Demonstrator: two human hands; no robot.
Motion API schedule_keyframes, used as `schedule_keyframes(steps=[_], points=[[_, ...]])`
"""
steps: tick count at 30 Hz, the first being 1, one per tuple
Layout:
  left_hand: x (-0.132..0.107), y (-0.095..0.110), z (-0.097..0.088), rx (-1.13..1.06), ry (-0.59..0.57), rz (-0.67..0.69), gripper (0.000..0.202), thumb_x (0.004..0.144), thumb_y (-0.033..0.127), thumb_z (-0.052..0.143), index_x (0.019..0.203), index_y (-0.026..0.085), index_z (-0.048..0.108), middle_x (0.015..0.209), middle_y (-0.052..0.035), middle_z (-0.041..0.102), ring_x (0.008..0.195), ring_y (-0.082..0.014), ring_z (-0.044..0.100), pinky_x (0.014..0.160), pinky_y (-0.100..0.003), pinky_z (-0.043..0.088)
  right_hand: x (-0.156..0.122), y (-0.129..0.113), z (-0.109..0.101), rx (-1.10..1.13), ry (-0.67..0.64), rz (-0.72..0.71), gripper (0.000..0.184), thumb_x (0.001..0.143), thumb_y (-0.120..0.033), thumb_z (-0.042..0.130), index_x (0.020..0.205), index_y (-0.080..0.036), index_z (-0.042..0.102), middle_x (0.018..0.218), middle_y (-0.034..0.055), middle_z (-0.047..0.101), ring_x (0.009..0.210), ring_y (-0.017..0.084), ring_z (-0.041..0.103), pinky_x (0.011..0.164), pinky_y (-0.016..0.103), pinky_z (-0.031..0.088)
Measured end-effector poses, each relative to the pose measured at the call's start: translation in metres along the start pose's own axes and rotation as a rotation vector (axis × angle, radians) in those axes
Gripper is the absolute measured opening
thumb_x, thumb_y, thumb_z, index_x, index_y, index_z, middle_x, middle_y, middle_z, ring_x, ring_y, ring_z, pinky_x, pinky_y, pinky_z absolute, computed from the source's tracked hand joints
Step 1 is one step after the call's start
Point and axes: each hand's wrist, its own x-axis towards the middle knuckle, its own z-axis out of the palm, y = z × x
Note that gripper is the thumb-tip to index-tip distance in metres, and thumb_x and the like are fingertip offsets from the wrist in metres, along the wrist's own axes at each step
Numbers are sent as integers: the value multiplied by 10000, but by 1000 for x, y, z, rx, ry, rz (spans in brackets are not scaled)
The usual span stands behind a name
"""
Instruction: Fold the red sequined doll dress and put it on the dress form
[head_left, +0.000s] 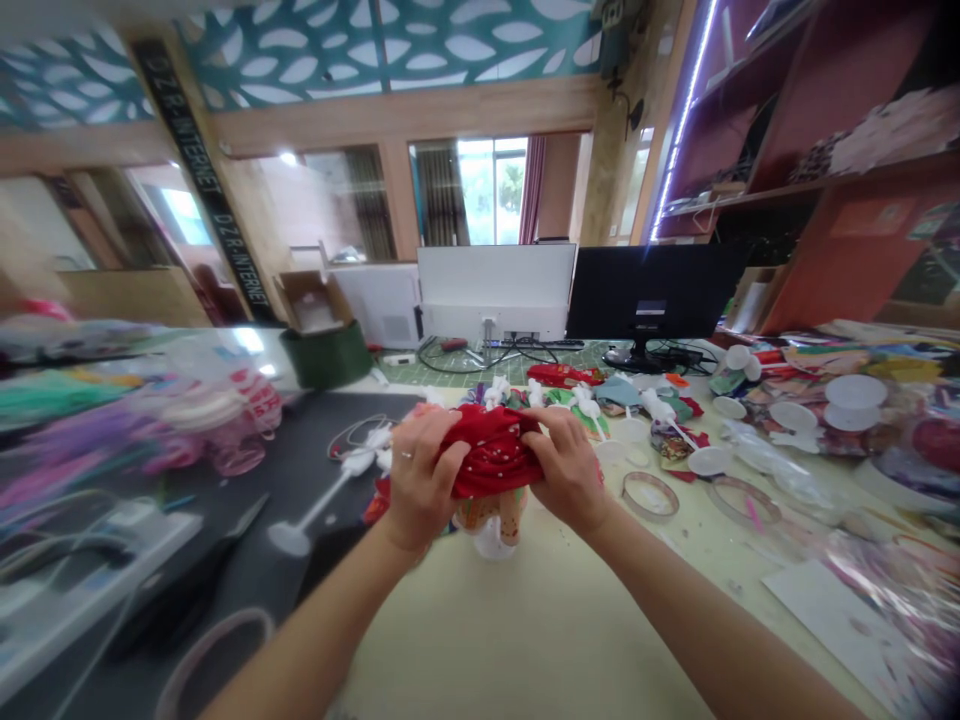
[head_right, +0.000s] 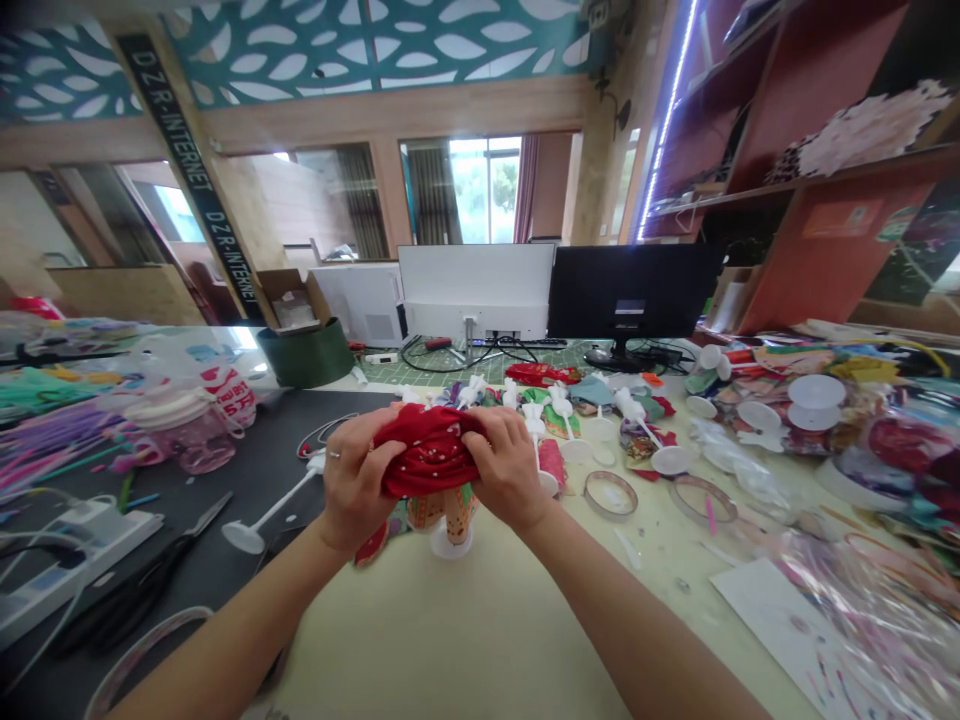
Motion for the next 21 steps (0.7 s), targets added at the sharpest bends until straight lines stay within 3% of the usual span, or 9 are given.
schedule_keyframes(steps=[4,9,14,21], points=[[-14,5,1,40,53,-21,189,784,129,582,952,216,565,1224,-109,510,1147,-278,474,927,-479,416,-9,-4,1,-52,19,10,187,764,-68,538,890,-206,538,1172,109,504,1099,253,462,954,499,396],[-25,11,-5,79,70,-43,220,781,151,618,984,237,624,1114,-105,530,1071,-269,469,917,-469,404,-23,-8,1,-109,19,13,175,764,-75,538,863,-214,575,971,63,571,959,207,499,993,493,355],[-40,14,-6,83,25,-18,209,796,122,591,962,237,646,963,-87,563,961,-227,495,897,-418,400,-38,-10,3,-103,-35,-30,190,765,-53,526,852,-216,574,887,29,643,928,195,522,1005,473,344],[-60,18,1,48,-55,-30,243,814,74,501,981,202,622,919,-86,628,904,-214,536,893,-424,387,-50,-13,5,-57,-82,-13,217,772,-18,491,835,-211,568,829,26,647,882,184,532,986,463,371]])
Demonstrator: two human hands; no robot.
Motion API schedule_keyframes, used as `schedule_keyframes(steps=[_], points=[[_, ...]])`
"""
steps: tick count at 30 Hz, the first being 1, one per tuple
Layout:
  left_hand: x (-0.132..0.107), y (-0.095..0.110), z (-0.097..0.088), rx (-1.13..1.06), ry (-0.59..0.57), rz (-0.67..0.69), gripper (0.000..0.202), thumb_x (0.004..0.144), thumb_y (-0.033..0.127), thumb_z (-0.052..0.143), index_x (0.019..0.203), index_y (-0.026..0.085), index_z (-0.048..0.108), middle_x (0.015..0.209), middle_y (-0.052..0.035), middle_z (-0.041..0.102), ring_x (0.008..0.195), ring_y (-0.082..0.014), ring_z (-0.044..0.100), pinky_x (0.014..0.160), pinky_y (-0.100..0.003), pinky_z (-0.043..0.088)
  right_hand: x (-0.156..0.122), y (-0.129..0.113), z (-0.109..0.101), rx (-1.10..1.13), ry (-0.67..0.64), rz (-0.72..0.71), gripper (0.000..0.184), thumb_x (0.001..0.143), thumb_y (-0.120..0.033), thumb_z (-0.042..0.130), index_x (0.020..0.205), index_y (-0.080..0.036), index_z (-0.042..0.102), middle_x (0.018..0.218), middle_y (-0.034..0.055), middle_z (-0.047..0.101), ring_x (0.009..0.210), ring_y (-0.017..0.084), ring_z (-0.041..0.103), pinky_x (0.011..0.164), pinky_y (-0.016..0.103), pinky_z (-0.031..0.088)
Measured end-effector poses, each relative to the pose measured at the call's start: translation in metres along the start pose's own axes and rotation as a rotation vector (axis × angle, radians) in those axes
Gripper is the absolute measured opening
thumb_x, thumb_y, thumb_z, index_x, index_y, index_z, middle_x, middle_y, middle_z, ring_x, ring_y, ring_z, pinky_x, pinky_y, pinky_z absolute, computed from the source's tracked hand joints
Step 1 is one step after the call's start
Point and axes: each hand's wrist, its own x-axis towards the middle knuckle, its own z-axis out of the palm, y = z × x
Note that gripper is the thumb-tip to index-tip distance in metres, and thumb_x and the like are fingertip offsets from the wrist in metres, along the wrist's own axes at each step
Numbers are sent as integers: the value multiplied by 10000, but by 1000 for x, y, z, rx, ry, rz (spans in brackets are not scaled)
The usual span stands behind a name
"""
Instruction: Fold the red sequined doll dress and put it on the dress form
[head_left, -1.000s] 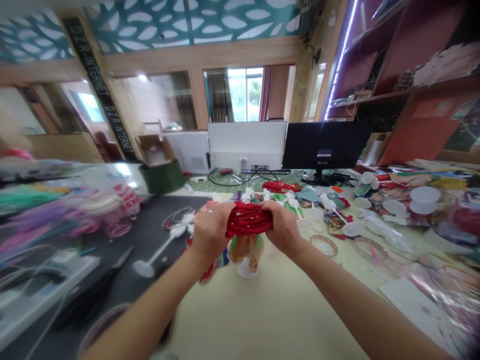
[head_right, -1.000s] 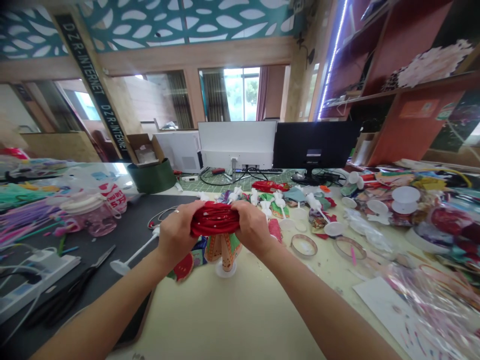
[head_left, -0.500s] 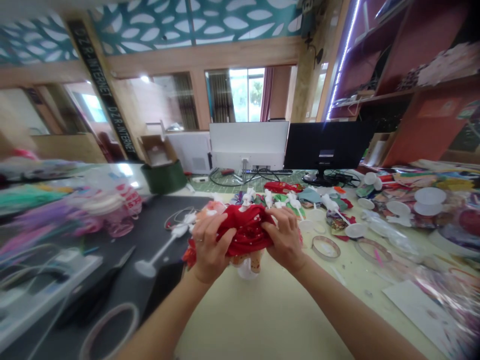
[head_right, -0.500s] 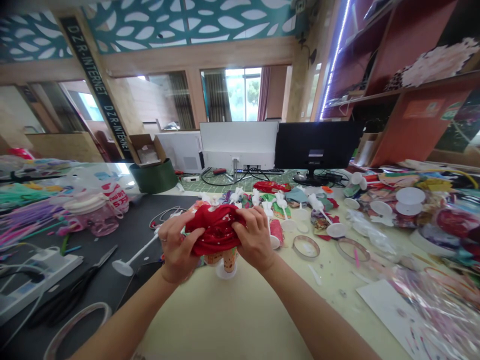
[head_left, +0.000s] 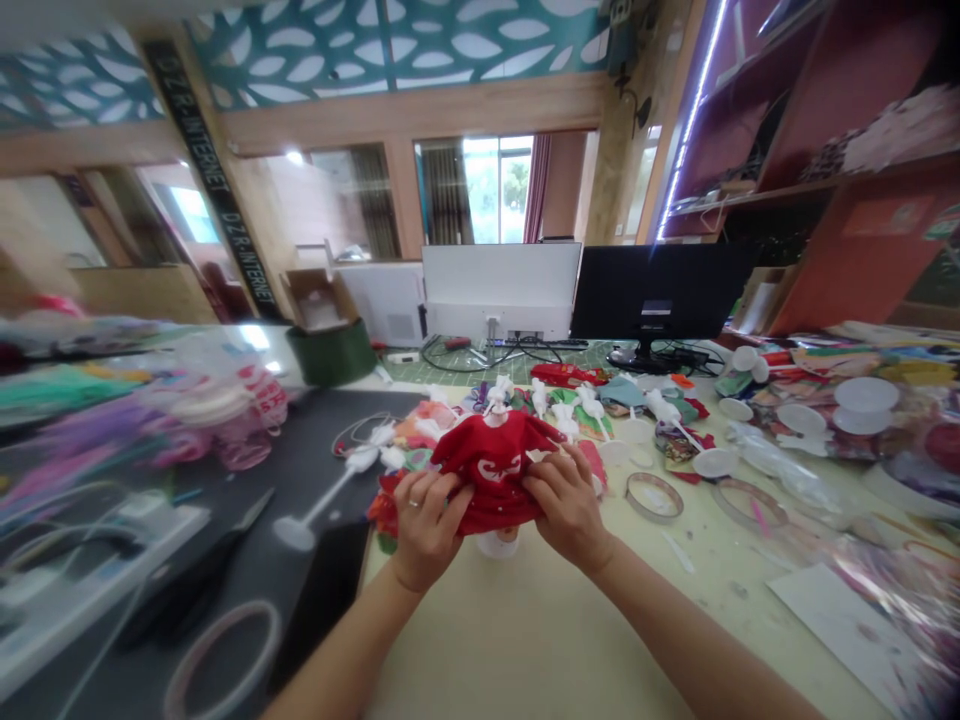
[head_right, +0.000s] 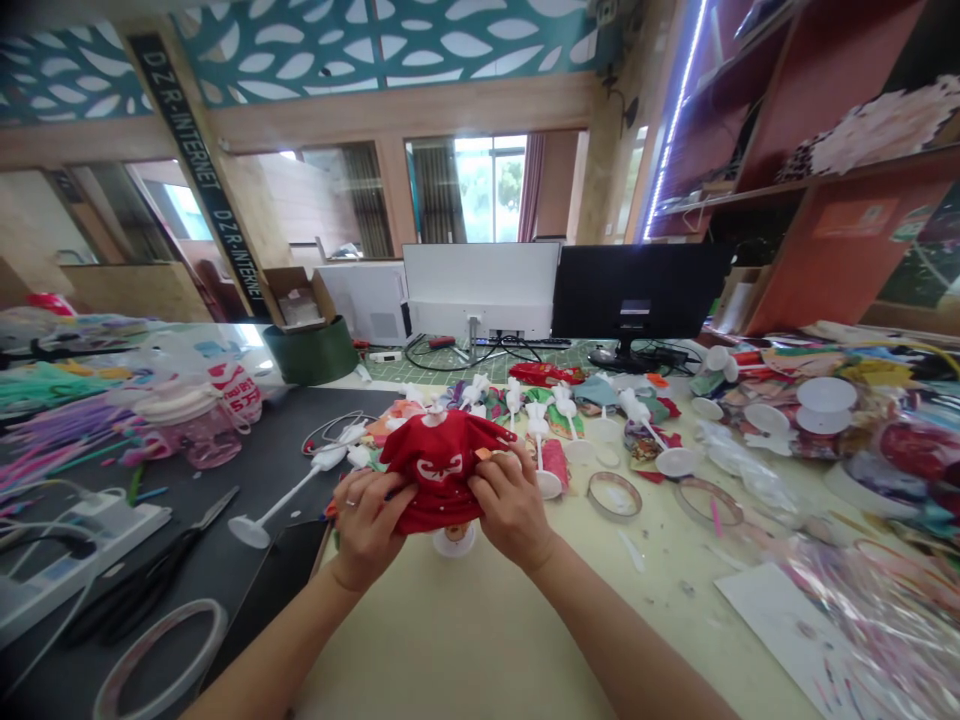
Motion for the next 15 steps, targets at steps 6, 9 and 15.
schedule_keyframes(steps=[6,9,15], points=[[-4,-2,5,-43,-27,-55,242,816,70,465,994,190,577,844,-58,656,813,-182,587,878,-392,402,-5,1,4,52,-8,77,220,760,-37,469,855,-216,553,838,38,612,867,191,536,942,452,412],[-3,-3,9,-27,5,-151,222,822,109,490,1029,161,553,850,-87,640,816,-207,586,837,-395,418,-6,2,10,57,22,204,296,731,-37,449,971,-189,534,978,105,580,960,227,527,857,418,460],[-1,-3,19,-43,-7,-313,178,804,140,530,975,140,580,915,-115,610,898,-244,569,804,-373,459,-7,1,24,61,-26,420,340,703,-54,437,1019,-160,503,861,94,610,766,211,564,655,321,469]])
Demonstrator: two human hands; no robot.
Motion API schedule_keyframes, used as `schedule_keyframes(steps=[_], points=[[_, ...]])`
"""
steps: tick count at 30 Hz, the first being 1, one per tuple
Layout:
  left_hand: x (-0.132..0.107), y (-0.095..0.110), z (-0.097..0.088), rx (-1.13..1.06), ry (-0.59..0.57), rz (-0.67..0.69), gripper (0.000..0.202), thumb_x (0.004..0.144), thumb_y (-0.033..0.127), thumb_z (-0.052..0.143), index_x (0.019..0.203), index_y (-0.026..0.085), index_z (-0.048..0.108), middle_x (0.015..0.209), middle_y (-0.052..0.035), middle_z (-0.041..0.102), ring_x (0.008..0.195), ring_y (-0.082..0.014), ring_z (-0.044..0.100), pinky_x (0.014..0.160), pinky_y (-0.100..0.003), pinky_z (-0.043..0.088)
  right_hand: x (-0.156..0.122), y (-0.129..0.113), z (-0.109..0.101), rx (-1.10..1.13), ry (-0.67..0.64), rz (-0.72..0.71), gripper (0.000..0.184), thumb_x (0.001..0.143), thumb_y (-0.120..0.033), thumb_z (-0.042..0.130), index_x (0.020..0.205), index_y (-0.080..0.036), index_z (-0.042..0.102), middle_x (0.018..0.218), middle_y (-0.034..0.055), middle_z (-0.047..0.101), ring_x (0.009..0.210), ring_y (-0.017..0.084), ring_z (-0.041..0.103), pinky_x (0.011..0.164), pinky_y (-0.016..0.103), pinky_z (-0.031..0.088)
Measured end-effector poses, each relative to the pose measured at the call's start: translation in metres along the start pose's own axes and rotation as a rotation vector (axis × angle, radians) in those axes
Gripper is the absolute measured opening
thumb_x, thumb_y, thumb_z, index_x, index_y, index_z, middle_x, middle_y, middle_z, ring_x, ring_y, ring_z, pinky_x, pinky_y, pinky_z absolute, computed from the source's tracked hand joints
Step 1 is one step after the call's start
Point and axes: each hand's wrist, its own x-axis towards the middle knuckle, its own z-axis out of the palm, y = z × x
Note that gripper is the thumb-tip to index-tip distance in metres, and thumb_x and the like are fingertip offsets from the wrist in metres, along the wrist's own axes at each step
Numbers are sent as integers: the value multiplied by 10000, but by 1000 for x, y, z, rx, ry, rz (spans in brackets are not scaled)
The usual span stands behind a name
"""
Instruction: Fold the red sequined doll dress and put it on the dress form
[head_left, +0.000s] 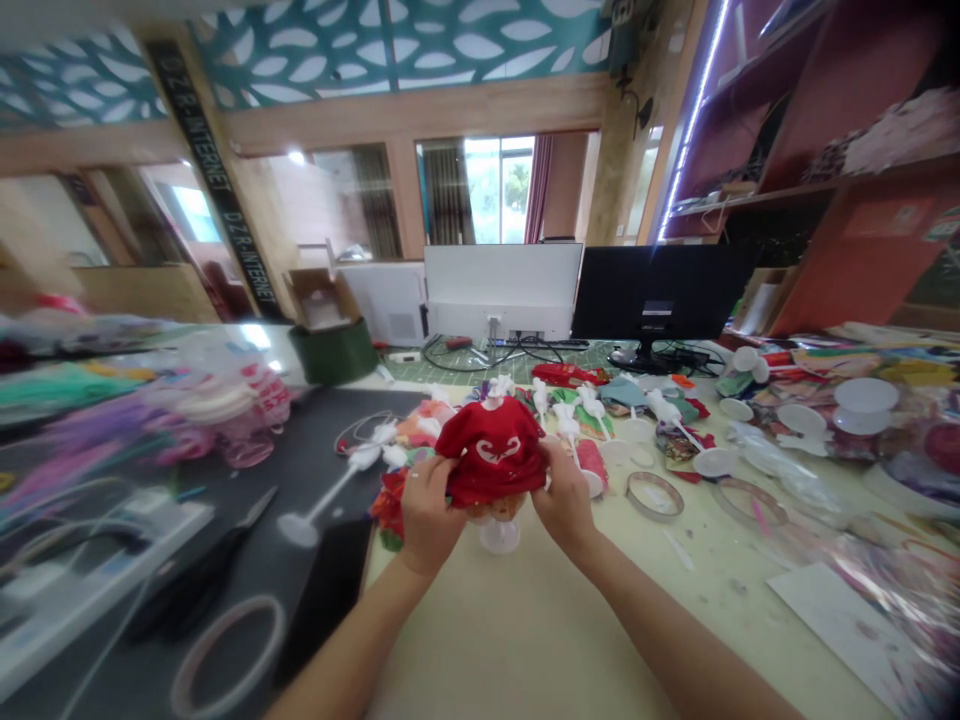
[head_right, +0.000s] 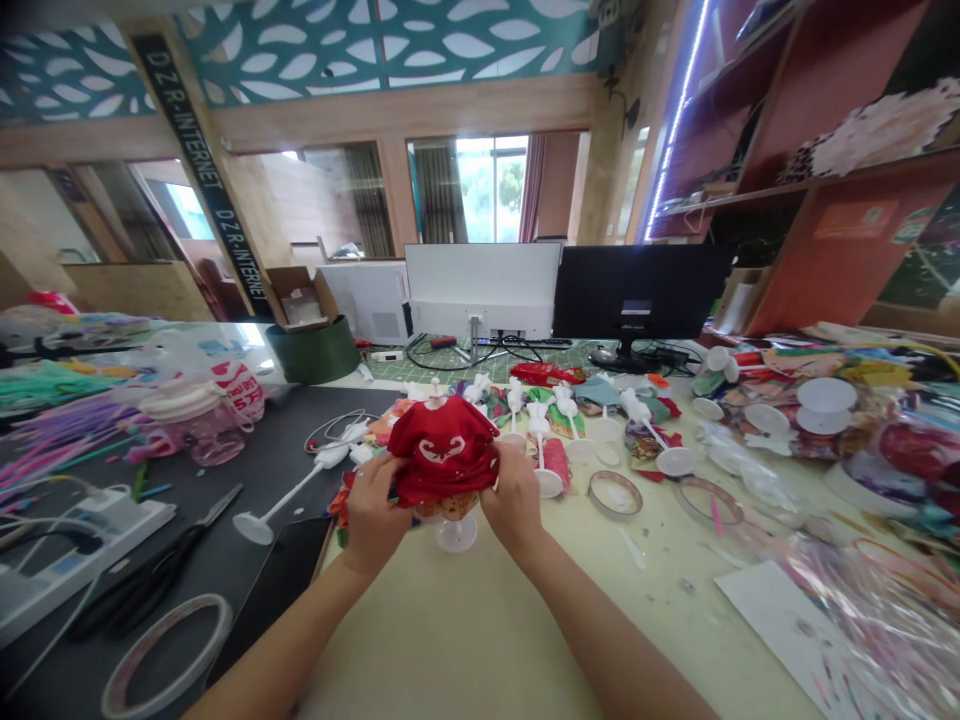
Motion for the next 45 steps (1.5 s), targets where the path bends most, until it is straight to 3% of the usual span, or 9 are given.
schedule_keyframes(steps=[5,10,16,22,26,31,34,40,45], points=[[0,-1,2,-27,-8,-94,131,785,118,535,892,133,609,949,-109,557,905,-226,552,797,-351,482,-4,4,4,-28,-71,23,194,690,-51,424,794,-189,510,696,42,583,655,186,541,573,272,414],[-14,-7,4,-36,-76,-92,106,824,129,519,870,147,613,945,-90,581,922,-217,557,809,-358,487,-11,10,6,-66,-99,-39,201,701,-54,435,825,-177,534,739,61,585,718,200,533,631,287,407],[-37,-17,7,-18,-219,-46,294,902,329,521,1142,160,529,1140,-80,556,954,-187,579,806,-388,507,-23,19,6,-111,-134,-136,186,704,-48,439,788,-176,546,711,59,556,684,201,487,614,297,383],[-47,-19,4,12,-351,4,296,901,324,520,1149,162,527,1156,-84,549,973,-195,574,821,-397,502,-33,19,-1,-91,-246,-236,174,729,-40,432,755,-164,552,718,69,565,696,198,479,666,313,389],[-51,-17,2,11,-423,-33,299,903,330,518,1151,164,527,1160,-85,548,973,-194,574,822,-396,502,-38,19,-4,-45,-311,-202,171,753,-56,441,788,-161,571,746,71,587,684,185,493,651,299,376],[-48,-9,-4,-68,-513,-196,200,844,151,550,1040,142,589,1027,-88,586,955,-224,567,835,-432,475,-42,19,-10,88,-390,11,192,719,-93,474,848,-165,596,773,74,612,692,189,536,579,275,356],[-45,-2,-11,-176,-559,-343,396,711,-7,519,1066,150,602,1013,-118,589,986,-276,549,856,-469,441,-45,18,-14,229,-423,208,266,695,-140,512,944,-183,599,803,62,642,713,198,568,582,274,371],[-49,5,-18,-517,-593,-737,566,648,24,521,1192,180,524,1092,-106,608,1054,-269,548,932,-448,394,-56,13,-9,706,-475,656,378,656,-211,505,1031,-205,553,762,24,690,615,180,607,560,290,443],[-49,14,-14,-882,-543,-1140,603,614,58,480,1207,167,462,957,-81,674,885,-226,642,768,-358,497,-50,5,-11,1120,-418,968,446,627,-270,529,1062,-176,555,960,78,707,853,232,663,732,366,500]])
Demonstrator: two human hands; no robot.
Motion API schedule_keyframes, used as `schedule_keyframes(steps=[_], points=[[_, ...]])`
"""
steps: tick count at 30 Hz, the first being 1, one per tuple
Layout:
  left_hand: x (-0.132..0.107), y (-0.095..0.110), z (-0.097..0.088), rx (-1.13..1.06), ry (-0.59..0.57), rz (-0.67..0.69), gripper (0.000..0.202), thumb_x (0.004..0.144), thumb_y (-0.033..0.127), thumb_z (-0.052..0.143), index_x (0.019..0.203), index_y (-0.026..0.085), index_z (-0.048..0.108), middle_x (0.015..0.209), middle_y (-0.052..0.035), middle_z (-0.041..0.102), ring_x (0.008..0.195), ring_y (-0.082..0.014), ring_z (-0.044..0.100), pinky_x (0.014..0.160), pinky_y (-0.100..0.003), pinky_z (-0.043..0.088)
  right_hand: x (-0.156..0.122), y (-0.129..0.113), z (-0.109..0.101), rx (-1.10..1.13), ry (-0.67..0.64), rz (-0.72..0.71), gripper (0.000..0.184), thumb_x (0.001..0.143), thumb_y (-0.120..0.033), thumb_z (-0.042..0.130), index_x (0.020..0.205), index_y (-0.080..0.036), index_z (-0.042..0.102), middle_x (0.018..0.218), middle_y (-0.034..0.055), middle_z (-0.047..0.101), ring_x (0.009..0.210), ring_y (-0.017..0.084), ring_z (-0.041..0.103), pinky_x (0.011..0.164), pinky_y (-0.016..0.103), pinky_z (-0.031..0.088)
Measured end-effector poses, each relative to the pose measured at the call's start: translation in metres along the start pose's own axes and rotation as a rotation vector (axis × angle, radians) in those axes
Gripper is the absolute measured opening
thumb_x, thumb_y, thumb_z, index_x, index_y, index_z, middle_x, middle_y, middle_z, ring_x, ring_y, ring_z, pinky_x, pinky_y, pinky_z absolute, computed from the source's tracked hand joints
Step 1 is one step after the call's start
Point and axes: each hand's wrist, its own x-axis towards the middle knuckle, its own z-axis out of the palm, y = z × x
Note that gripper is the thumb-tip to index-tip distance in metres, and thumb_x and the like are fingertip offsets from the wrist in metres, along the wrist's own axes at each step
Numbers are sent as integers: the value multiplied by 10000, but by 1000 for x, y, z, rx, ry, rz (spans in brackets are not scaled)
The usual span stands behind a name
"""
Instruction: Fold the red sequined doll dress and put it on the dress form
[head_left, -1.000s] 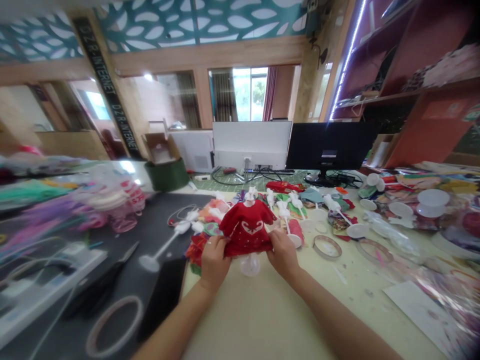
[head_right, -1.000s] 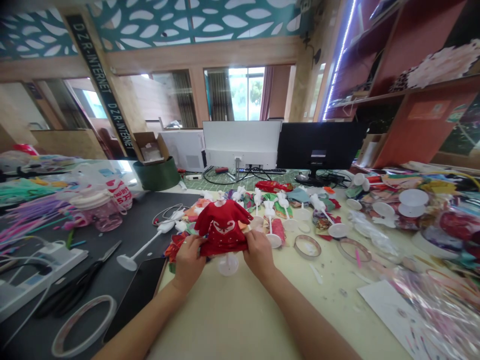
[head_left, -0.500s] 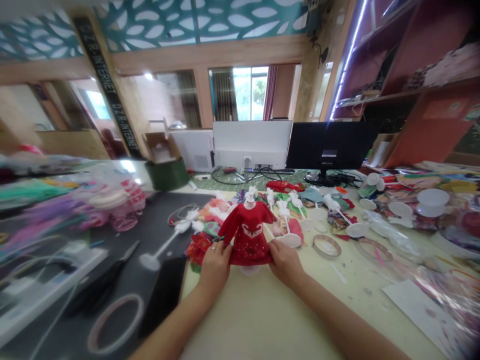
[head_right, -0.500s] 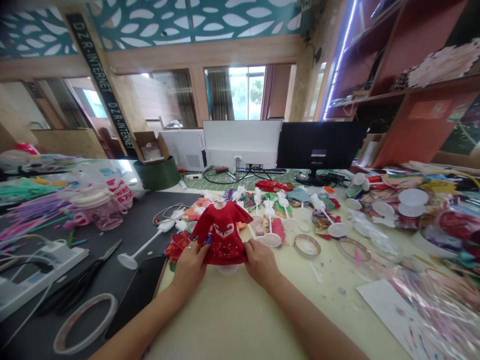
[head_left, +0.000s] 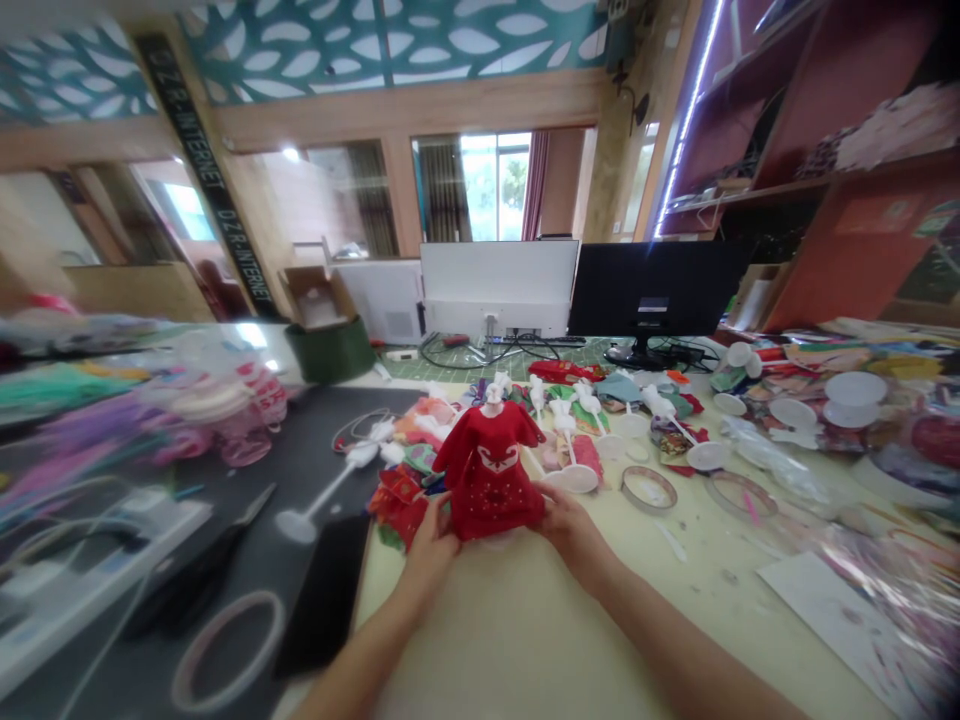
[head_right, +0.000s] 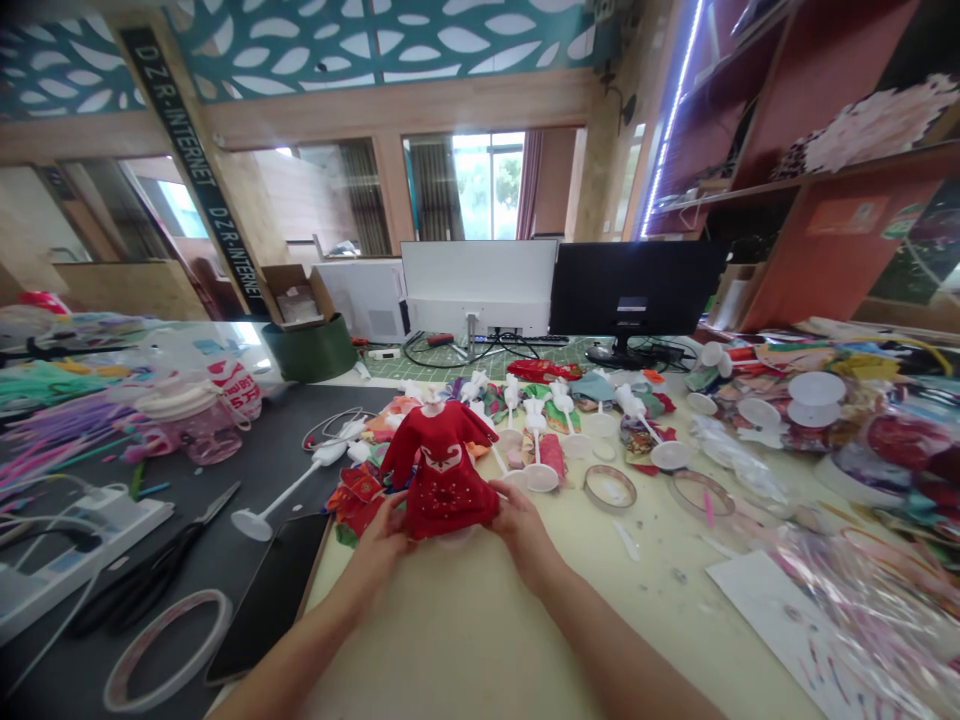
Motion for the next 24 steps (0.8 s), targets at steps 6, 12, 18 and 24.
schedule_keyframes(steps=[6,12,18,24], points=[[-4,5,8,-363,41,-203,385,696,172,561,1079,147,526,963,-100,679,817,-217,668,731,-359,526,-4,-9,9,248,69,167,325,642,-337,622,917,-166,626,909,88,719,821,227,671,778,373,490],[-2,1,10,-471,143,-249,368,671,94,637,1021,177,557,902,-49,692,721,-172,672,656,-283,526,-4,8,6,232,179,211,311,568,-299,719,836,-164,635,717,27,704,635,189,646,632,315,475],[2,0,7,-534,164,-259,365,664,89,691,993,187,567,906,-35,697,774,-164,674,711,-262,515,-2,11,1,185,242,176,296,548,-330,756,771,-175,639,590,-17,653,502,136,555,547,274,426],[7,2,7,-671,59,-344,185,846,277,534,959,147,602,818,-70,706,724,-201,681,697,-331,538,0,6,4,286,220,174,298,597,-320,738,837,-181,628,727,11,702,656,172,635,650,292,458]])
